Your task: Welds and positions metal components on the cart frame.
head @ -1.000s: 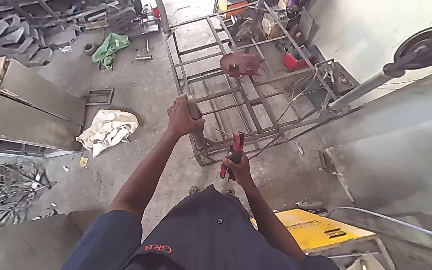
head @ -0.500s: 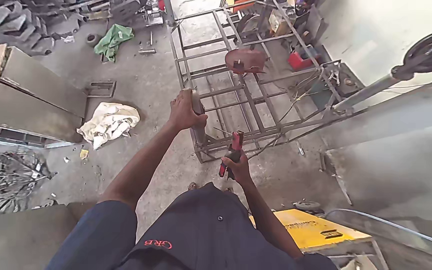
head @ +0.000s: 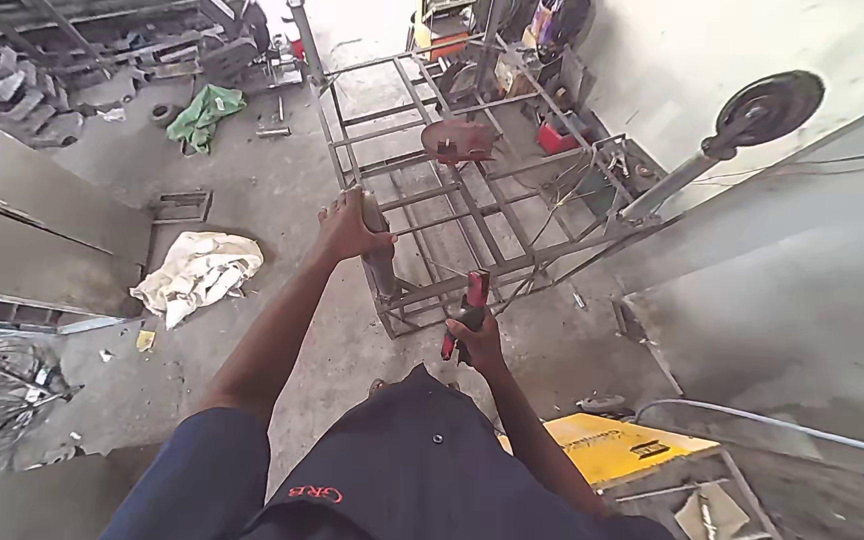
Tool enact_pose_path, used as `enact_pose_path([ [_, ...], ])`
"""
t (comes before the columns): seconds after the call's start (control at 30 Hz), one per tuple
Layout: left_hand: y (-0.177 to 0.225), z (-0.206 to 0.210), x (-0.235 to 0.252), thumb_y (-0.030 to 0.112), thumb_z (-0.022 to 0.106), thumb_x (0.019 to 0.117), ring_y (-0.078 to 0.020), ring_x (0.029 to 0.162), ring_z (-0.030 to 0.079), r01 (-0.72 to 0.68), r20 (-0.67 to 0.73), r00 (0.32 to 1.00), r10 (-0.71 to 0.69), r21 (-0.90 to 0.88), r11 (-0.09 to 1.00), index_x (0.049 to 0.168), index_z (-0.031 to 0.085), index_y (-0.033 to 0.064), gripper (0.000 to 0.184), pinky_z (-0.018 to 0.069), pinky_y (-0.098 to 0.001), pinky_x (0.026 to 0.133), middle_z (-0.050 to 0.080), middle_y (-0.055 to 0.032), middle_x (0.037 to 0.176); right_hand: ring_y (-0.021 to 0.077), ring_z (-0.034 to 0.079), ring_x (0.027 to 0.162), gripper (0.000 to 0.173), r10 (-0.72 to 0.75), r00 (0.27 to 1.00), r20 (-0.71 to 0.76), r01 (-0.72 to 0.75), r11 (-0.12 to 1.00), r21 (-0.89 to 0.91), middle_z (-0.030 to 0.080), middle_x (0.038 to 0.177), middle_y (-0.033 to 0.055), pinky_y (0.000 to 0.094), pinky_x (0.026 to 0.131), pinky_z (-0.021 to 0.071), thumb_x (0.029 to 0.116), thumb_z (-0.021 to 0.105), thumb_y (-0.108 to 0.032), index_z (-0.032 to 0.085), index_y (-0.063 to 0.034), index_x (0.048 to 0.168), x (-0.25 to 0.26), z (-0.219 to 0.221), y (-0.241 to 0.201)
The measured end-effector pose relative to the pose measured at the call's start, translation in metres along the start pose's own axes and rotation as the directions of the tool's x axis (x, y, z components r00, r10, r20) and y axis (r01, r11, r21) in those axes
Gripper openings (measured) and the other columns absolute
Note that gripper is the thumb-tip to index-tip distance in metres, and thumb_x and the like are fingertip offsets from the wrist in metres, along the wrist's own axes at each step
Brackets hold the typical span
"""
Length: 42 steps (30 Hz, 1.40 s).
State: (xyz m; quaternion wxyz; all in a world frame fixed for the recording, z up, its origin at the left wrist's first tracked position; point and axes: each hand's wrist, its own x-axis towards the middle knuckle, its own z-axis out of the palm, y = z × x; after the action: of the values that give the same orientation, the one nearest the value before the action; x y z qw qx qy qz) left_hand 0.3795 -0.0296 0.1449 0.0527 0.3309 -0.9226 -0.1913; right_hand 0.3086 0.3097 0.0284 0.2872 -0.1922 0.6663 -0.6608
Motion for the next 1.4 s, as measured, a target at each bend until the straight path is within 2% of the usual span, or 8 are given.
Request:
enact_pose_path([
  [0.13,-0.026,-0.017,-0.013,0.076,0.085,0.0564,-0.04,0.145,0.04,-0.034,-0.144,0.99,0.003,-0.219,0.975,0.162,0.025,0.0118,0.137,0.033,-0.0697,0.114,0.04,-0.0188,0.159,0.021,0.069,0.067,0.07,-0.012,0.997,-0.07,0.014,0.999,0.033,0.069,0.087,0.0114,0.038,0.058,0.0614,0.0765,0.086,-0.029,0.05,0.0034,0.127,-0.012,-0.01,-0.003],
  [0.27,-0.062,-0.024,-0.046,0.062,0.086,0.0692,-0.0341,0.146,0.04,-0.088,-0.312,0.949,-0.037,-0.377,0.922,0.156,0.036,0.0069,0.114,0.036,-0.0554,0.119,0.043,-0.0179,0.157,0.0198,0.069,0.066,0.071,-0.014,0.991,-0.134,0.02,0.999,0.042,0.069,0.087,0.0103,0.0368,0.058,0.0615,0.0757,0.085,-0.03,0.049,0.0025,0.127,-0.026,-0.021,-0.006],
  [0.43,-0.054,-0.019,-0.064,0.061,0.082,0.0752,-0.0433,0.14,0.044,-0.019,-0.204,0.978,-0.032,-0.241,0.97,0.152,0.046,0.0105,0.099,0.0385,-0.0681,0.11,0.048,-0.0212,0.152,0.0189,0.068,0.063,0.069,-0.003,0.982,-0.19,0.004,1.0,0.005,0.068,0.084,0.0088,0.0368,0.055,0.0603,0.0746,0.085,-0.034,0.051,0.0005,0.125,-0.035,-0.027,-0.007],
  [0.6,-0.013,-0.006,-0.048,0.086,0.07,0.0658,-0.0413,0.144,0.042,0.068,-0.101,0.992,-0.072,-0.044,0.997,0.155,0.041,0.0099,0.121,0.0333,-0.0701,0.112,0.047,-0.0191,0.154,0.0192,0.068,0.063,0.069,0.015,0.977,-0.213,-0.019,1.0,-0.018,0.068,0.084,0.0098,0.0381,0.056,0.0606,0.0744,0.083,-0.033,0.051,0.0013,0.125,-0.04,-0.024,-0.011],
  [0.77,0.024,-0.019,-0.016,0.095,0.064,0.0591,-0.0421,0.143,0.042,0.189,-0.079,0.979,-0.187,0.007,0.982,0.149,0.05,0.0071,0.126,0.0269,-0.0746,0.113,0.052,-0.019,0.15,0.0198,0.068,0.063,0.075,-0.043,0.978,-0.206,0.039,0.999,-0.02,0.069,0.085,0.0108,0.0388,0.056,0.0601,0.0715,0.086,-0.039,0.053,0.0009,0.126,-0.033,-0.021,-0.018],
  [1.03,0.021,-0.003,-0.013,0.073,0.079,0.0653,-0.0388,0.145,0.041,0.142,-0.017,0.99,-0.143,-0.052,0.988,0.151,0.044,0.0068,0.114,0.0223,-0.0736,0.117,0.054,-0.0167,0.148,0.0186,0.068,0.064,0.072,0.006,0.974,-0.225,-0.018,0.999,-0.051,0.069,0.084,0.009,0.0383,0.058,0.0603,0.0712,0.085,-0.038,0.055,0.0004,0.124,-0.032,-0.028,-0.021],
  [1.13,0.014,0.002,-0.007,0.074,0.078,0.0591,-0.0356,0.137,0.051,0.104,-0.047,0.993,-0.104,-0.008,0.995,0.145,0.048,0.0086,0.112,0.0322,-0.0731,0.111,0.06,-0.0142,0.14,0.0176,0.068,0.066,0.073,0.012,0.974,-0.228,-0.031,0.996,-0.08,0.069,0.086,0.0083,0.038,0.058,0.061,0.0707,0.084,-0.038,0.053,0.0,0.125,-0.029,-0.029,-0.021],
  [1.4,0.008,0.006,0.002,0.076,0.077,0.0593,-0.0349,0.143,0.045,0.062,-0.059,0.996,-0.061,0.012,0.998,0.15,0.043,0.0078,0.118,0.0288,-0.0719,0.114,0.054,-0.0156,0.148,0.0177,0.069,0.066,0.074,0.0,0.978,-0.209,-0.012,0.998,-0.055,0.069,0.087,0.0083,0.0365,0.058,0.0613,0.0712,0.084,-0.036,0.051,0.0006,0.127,-0.028,-0.036,-0.021],
])
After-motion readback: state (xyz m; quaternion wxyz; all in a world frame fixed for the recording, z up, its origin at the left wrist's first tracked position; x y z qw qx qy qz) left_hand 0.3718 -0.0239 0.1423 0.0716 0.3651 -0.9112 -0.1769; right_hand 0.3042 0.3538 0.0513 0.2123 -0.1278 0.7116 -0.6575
